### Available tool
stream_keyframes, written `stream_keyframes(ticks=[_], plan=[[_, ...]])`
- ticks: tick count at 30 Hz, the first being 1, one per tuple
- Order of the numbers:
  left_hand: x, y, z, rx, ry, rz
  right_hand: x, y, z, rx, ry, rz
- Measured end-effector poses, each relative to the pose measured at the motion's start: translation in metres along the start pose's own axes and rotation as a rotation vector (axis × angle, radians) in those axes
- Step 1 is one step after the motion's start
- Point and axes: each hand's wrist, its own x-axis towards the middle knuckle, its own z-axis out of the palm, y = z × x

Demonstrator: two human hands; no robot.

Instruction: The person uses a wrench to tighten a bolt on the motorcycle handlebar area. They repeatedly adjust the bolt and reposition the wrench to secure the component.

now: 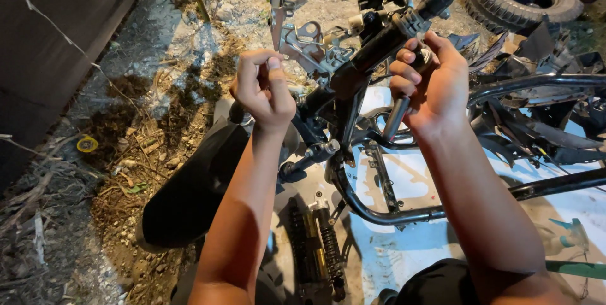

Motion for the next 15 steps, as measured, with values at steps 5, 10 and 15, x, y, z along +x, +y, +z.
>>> stream_keyframes(ticks=[5, 10, 15], plan=[[0.002, 0.001, -0.002, -0.013, -0.011, 0.006, 0.0, 0.005, 0.001, -0.068, 0.0, 0.001], [0.013, 0.019, -0.01, 0.009, 0.001, 0.04, -0.006, 0.017, 0.009, -0.188, -0.024, 0.014], [0.042, 0.051, -0.024, -0.04, -0.025, 0.187, -0.012, 0.033, 0.015, -0.335, -0.117, 0.02]])
